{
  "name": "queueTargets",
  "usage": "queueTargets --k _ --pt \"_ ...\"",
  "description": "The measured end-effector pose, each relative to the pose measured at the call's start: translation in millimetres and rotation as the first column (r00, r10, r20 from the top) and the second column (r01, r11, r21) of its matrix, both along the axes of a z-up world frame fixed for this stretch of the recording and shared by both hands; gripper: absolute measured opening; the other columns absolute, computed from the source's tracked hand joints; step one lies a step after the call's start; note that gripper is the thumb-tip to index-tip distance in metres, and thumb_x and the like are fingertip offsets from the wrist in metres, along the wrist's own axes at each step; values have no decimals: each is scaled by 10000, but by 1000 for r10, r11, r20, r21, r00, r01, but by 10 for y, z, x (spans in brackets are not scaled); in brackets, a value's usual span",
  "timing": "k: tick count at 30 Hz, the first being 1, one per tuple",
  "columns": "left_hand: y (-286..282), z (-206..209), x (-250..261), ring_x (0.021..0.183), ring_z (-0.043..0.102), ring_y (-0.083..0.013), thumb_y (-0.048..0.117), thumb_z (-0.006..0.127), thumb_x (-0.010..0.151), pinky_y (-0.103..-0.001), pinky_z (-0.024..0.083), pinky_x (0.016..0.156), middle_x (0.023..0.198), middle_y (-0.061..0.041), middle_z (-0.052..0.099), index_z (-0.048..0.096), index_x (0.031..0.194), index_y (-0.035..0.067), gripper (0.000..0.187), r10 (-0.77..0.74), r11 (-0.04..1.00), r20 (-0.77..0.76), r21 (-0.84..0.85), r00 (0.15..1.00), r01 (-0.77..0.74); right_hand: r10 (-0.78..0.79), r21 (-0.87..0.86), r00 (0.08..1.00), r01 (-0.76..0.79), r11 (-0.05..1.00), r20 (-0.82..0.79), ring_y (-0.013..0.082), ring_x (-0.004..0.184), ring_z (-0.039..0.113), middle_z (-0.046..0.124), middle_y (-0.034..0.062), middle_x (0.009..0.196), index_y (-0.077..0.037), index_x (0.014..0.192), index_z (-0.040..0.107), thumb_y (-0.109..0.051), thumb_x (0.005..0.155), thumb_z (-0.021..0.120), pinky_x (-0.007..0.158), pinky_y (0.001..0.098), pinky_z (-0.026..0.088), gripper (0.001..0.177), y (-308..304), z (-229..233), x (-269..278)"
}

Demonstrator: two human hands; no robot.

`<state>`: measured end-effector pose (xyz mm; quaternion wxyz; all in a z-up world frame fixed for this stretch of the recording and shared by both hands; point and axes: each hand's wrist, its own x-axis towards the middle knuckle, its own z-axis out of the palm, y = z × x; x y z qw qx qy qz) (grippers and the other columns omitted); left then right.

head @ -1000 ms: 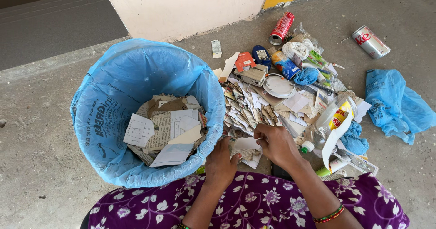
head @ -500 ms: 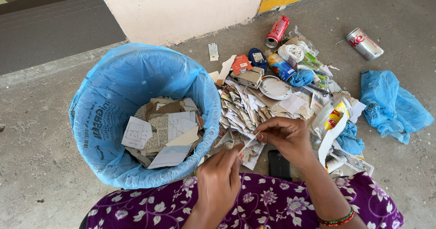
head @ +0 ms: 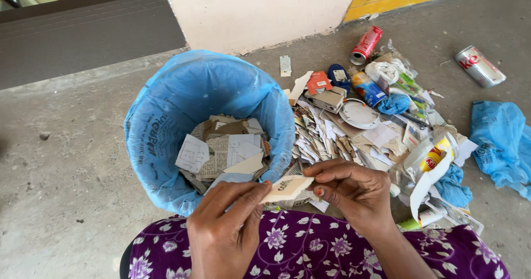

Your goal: The person sits on the floor and sorts through a pile of paper scraps, folding and placing them into a blue plastic bag. The person handles various paper items one at a time, including newspaper clippings and cardboard pieces.

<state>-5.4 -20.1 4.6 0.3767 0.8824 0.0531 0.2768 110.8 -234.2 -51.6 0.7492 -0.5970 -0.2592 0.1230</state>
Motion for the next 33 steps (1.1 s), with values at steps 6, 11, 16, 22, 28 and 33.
queueTargets --k 6,11,16,22,28,33 --pt "218 42 26 869 736 -217 13 762 799 -362 589 690 971 -74 775 796 1038 56 246 132 990 -65 54 989 -129 154 21 988 -155 988 22 328 1219 696 594 313 1443 75 1225 684 133 897 699 1056 434 619 333 259 180 -109" --pt "277 7 32 951 722 -274 57 757 813 -400 584 734 1011 -104 765 775 1031 29 221 182 978 -86 122 980 -171 175 75 984 -173 982 -16 372 1279 676 511 323 1522 69 1278 649 143 885 690 989 450 653 402 295 216 -84" --pt "215 -55 34 966 736 -265 76 748 845 -382 597 749 1011 -103 768 777 1029 37 191 168 983 -33 75 985 -165 102 82 995 -103 991 23 377 1229 703 541 334 1499 79 1268 657 156 888 682 924 438 664 389 164 229 -17" --pt "-122 -167 46 925 797 -224 69 737 947 -317 633 778 1022 -109 777 774 1028 66 88 -38 996 114 -79 993 47 -21 18 998 20 1000 51 328 1118 748 654 299 1340 85 1172 679 155 904 656 912 431 677 278 10 119 62" --pt "-464 -485 131 828 746 -317 81 722 900 -425 599 748 950 -167 735 732 1055 -2 176 -438 879 -244 -315 865 357 -81 -367 991 36 929 -107 213 936 762 786 191 1035 57 1086 743 110 880 686 839 341 651 220 -99 -293 240" --pt "-642 -1227 473 1032 670 -353 33 678 857 -490 545 912 1079 -197 663 655 1109 -44 265 -386 904 -726 -175 569 389 -3 -843 999 -44 536 -55 205 816 806 822 111 981 -46 1093 786 -124 865 743 770 326 666 244 -94 -829 357"
